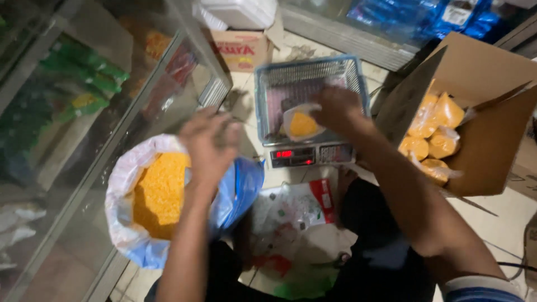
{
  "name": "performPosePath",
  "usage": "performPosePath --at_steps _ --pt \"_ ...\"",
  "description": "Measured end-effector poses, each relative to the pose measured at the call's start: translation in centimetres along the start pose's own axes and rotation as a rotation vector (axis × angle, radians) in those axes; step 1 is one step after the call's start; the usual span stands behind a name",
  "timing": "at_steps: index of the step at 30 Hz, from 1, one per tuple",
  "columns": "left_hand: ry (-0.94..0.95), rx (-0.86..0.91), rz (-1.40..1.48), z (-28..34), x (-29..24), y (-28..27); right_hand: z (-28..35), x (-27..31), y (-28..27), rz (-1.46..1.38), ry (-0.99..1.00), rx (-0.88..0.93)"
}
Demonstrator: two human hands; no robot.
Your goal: Scooping snacks from a large bulk container into smaller plastic bags and weighing them on a digital scale.
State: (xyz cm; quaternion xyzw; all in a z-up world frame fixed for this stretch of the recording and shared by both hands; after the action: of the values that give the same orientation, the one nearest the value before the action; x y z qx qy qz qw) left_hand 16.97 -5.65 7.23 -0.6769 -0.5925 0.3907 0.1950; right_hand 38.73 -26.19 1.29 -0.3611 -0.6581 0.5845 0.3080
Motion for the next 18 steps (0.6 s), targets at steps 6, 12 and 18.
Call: performPosePath --at_steps 6,12,18 --pt "-0.164 -0.122 0.044 4.7 1.1 -13.3 -0.5 -2.1 -2.3 -0.243 0.067 -0.015" --pt "-0.527 -0.144 0.118 8.9 3.7 -17.4 2.0 -1.9 -6.2 -0.399 -0.073 -0.199" --pt "-0.487 -0.361 0.065 11.2 6.3 -19.9 5.8 7.0 -13.3 -0.779 -0.304 -0.281"
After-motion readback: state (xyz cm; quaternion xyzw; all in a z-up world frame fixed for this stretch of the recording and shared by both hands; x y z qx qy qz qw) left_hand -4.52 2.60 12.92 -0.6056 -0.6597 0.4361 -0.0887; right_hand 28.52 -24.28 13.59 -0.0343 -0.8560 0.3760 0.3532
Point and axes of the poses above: each hand's wrist, its own z-axis away from the middle knuckle, its own y-axis out of the palm, x = y × z, the point moved 7 cm from there along -z, towards the middle knuckle, and after that the axes turned 14 degrees about y, right-handed, at the moved point
